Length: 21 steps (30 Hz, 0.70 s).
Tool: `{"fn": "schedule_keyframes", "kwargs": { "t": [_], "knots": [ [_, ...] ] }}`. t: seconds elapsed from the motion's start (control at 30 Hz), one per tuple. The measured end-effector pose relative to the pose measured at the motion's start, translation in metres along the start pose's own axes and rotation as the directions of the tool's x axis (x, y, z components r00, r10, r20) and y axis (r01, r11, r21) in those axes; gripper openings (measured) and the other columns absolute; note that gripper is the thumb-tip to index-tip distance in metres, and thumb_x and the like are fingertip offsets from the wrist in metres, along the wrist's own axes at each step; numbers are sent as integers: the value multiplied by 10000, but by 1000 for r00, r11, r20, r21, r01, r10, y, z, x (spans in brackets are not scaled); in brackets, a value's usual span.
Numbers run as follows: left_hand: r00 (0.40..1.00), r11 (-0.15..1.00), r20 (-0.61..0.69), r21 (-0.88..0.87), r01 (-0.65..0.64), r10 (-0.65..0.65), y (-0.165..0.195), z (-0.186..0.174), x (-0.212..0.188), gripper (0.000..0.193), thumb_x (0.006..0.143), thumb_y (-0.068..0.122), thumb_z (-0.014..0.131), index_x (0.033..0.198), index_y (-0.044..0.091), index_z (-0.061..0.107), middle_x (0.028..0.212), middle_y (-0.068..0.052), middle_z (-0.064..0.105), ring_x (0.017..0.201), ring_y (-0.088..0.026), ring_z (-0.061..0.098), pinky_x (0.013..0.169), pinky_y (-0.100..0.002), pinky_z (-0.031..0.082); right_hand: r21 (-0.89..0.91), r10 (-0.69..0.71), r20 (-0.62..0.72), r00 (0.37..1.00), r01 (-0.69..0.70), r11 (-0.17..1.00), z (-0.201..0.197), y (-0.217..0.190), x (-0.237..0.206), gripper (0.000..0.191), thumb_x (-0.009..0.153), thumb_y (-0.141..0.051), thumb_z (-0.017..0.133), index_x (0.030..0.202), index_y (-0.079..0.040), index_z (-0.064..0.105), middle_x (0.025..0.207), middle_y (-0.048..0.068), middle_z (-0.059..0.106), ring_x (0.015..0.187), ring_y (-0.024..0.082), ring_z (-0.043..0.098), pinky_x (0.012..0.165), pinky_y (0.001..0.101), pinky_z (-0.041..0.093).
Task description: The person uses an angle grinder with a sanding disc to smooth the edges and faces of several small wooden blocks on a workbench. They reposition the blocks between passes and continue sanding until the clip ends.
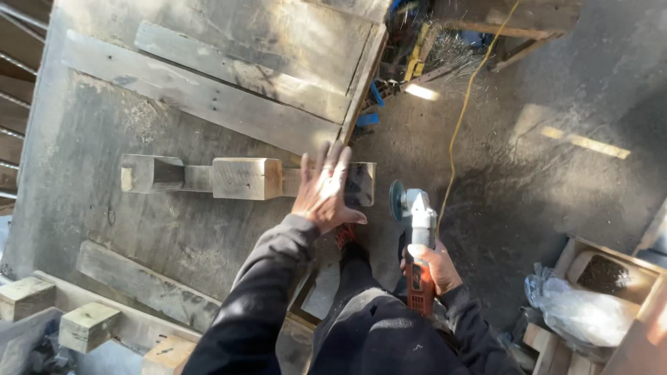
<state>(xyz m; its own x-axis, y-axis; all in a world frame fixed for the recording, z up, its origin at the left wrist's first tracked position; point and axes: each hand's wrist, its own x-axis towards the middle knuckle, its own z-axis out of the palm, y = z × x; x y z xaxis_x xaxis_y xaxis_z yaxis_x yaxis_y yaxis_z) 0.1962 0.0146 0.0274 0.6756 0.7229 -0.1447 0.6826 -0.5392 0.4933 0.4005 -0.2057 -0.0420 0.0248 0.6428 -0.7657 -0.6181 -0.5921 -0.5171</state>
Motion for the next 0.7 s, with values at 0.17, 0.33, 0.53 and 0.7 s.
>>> {"fn": "schedule_keyframes", "kwargs": {
  "t": [0.17, 0.33, 0.53, 0.7],
  "knots": [
    [997, 985, 35, 153, -77, 72, -7, 13, 3, 1005, 627, 299, 884, 1474, 27, 416, 1407, -164, 532, 1389, -368, 426, 1206, -536, 262, -25, -19, -2, 1000, 19, 1000, -9, 9, -6, 399, 808, -233, 684, 1148, -51, 581, 880, 109, 690, 723, 223, 700, 643, 394, 594],
    [996, 996, 84, 79, -39, 32, -6, 13, -21, 975, 526, 283, 920, 1350, 33, 463, 1278, -184, 562, 1271, -382, 481, 1151, -507, 290, 21, -51, 8, 999, 51, 998, -17, 25, -11, 462, 787, -233, 716, 1174, -21, 582, 885, 116, 684, 708, 219, 700, 618, 376, 586],
    [997, 956, -38, -282, -77, 69, -22, 4, -33, 1161, 613, 407, 913, 1520, -61, 359, 1423, -263, 484, 1333, -420, 441, 1151, -511, 343, -35, 27, 45, 999, -26, 999, 1, 29, -22, 567, 740, -232, 703, 1268, -86, 557, 818, 107, 672, 654, 195, 678, 579, 357, 567],
    [947, 771, 96, -560, 305, -305, -4, 30, -12, 618, 1037, 446, 408, 1537, 84, 412, 1511, -149, 504, 1421, -301, 479, 1234, -417, 323, -36, -9, 112, 994, 13, 999, 19, 29, -25, 543, 768, -183, 728, 1254, -38, 533, 850, 89, 665, 698, 192, 679, 649, 360, 580]
  ]
}}
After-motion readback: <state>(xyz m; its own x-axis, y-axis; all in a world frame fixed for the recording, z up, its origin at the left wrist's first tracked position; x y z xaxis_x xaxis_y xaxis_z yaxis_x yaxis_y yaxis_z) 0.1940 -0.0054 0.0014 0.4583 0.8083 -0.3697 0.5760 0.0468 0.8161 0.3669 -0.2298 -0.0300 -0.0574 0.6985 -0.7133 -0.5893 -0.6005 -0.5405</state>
